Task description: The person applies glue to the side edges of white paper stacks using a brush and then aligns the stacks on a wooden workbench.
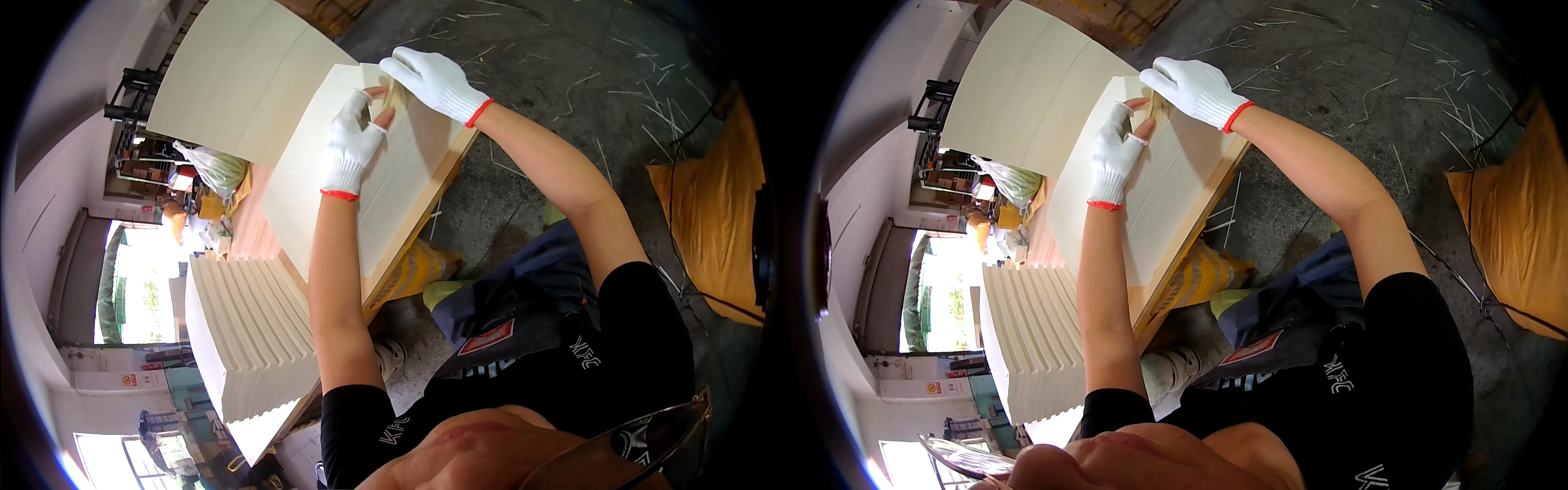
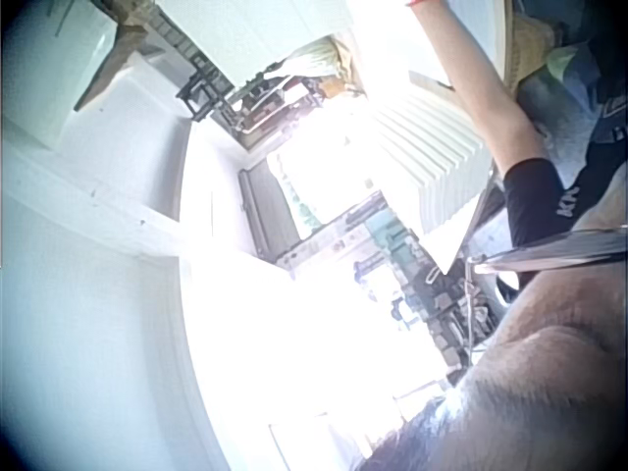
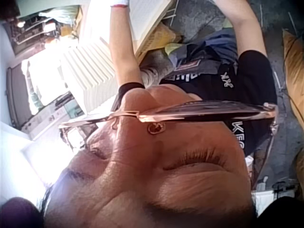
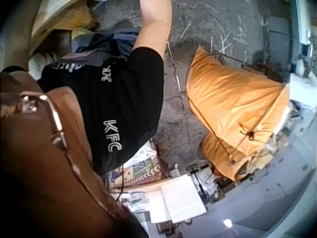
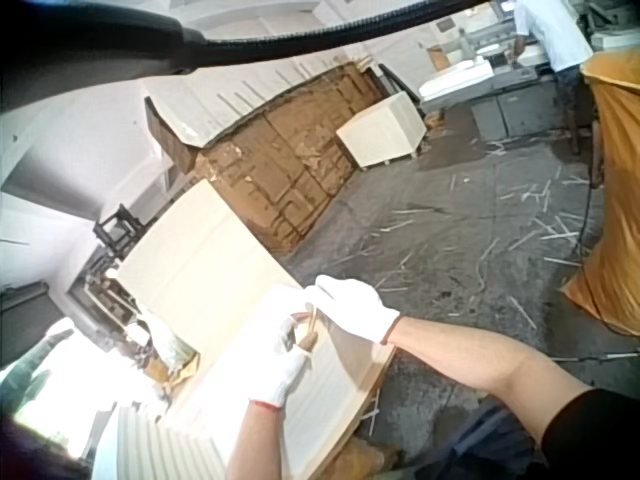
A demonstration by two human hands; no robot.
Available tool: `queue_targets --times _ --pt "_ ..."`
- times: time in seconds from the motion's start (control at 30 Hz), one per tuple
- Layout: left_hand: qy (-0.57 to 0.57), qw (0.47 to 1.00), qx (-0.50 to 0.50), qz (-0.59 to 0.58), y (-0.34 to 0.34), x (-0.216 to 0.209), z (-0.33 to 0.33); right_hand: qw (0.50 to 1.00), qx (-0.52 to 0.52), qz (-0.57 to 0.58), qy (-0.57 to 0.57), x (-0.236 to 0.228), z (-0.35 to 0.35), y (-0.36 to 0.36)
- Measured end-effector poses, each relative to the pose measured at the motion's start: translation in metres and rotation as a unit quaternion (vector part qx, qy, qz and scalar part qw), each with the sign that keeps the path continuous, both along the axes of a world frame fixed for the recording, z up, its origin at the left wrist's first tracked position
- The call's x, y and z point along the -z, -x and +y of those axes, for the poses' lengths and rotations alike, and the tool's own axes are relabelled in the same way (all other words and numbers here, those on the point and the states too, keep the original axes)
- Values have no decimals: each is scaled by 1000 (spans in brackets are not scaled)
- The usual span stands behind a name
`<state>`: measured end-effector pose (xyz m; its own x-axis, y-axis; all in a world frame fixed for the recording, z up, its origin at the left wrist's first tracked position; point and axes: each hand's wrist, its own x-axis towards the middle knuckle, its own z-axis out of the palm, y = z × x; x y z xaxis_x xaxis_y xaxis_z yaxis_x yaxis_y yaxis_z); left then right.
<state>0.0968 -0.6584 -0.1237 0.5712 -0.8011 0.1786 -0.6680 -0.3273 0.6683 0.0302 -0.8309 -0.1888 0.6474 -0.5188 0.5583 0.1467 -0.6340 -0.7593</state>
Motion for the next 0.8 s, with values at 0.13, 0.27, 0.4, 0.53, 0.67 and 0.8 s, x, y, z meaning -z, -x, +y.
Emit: queue_targets --times 0.13,0.27,0.4,0.53,0.67,0.8 --pt "49 996 26 -69 -10 6 6 1000 -15 2 -12 -8 6 2" --pt "92 991 20 -97 -17 14 4 1000 0 12 -2 -9 6 4" --pt "31 998 22 -53 -13 9 2 1000 2 -6 0 0 2 1" --pt "4 997 4 -82 -14 10 3 1000 -5 0 -3 -3 5 1" --pt "16 999 5 -37 -6 5 1 1000 14 -26 6 1 4 -1" --pt "2 999 8 -41 -7 4 3 1000 1 -13 -7 -3 5 3"
